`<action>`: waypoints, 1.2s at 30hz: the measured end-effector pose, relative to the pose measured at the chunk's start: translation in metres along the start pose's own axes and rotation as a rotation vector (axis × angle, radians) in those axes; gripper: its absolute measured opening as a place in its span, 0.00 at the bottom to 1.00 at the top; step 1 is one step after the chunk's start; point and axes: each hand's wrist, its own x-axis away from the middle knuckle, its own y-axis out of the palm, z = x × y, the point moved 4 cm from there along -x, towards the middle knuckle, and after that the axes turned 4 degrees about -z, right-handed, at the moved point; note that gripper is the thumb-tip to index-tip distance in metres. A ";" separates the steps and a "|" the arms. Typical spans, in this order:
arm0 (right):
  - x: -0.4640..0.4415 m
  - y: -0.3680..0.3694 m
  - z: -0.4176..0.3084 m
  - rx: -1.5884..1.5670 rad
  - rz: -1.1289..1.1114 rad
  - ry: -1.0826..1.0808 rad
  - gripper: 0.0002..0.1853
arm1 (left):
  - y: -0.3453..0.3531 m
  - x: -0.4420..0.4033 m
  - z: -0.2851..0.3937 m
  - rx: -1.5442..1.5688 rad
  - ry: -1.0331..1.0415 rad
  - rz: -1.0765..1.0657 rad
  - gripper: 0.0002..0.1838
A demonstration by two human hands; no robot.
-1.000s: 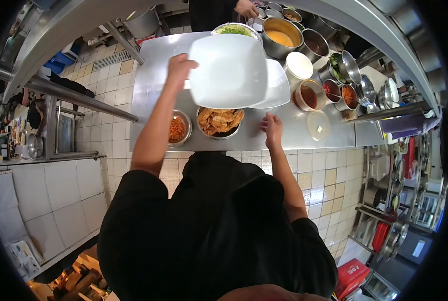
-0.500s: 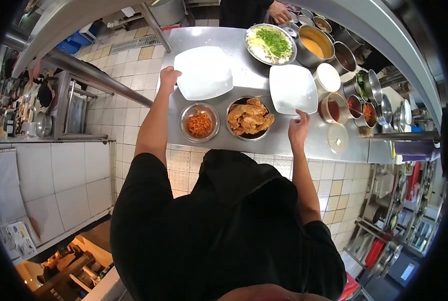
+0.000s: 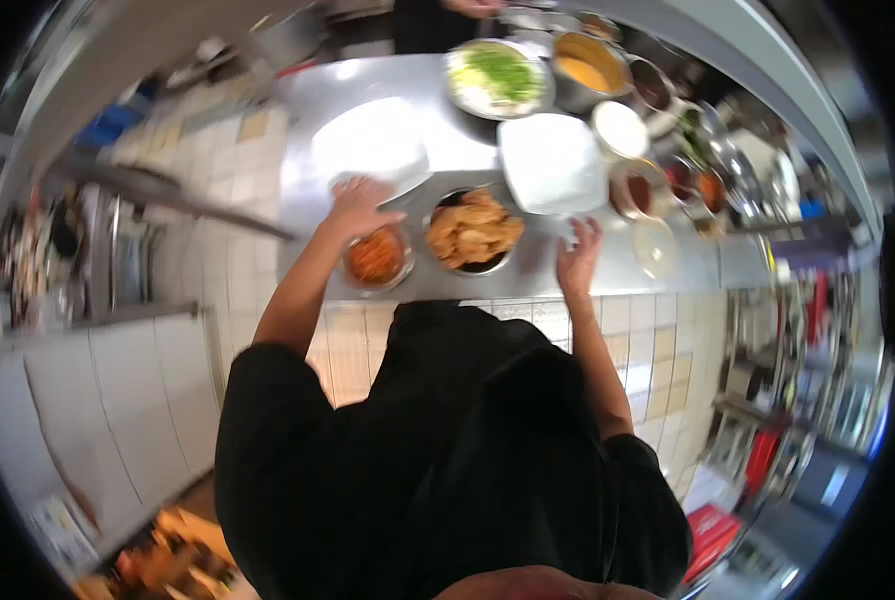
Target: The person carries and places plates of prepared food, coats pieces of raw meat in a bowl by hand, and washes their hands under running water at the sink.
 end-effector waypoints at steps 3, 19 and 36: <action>0.020 -0.007 -0.003 0.074 0.039 -0.017 0.22 | -0.011 -0.005 0.006 -0.084 0.035 -0.089 0.26; 0.120 -0.176 0.132 -0.103 0.100 0.455 0.11 | -0.100 0.020 0.091 0.516 -0.070 0.358 0.12; 0.279 -0.367 0.321 -0.694 0.213 0.997 0.12 | -0.082 -0.104 0.730 0.732 0.762 -0.101 0.16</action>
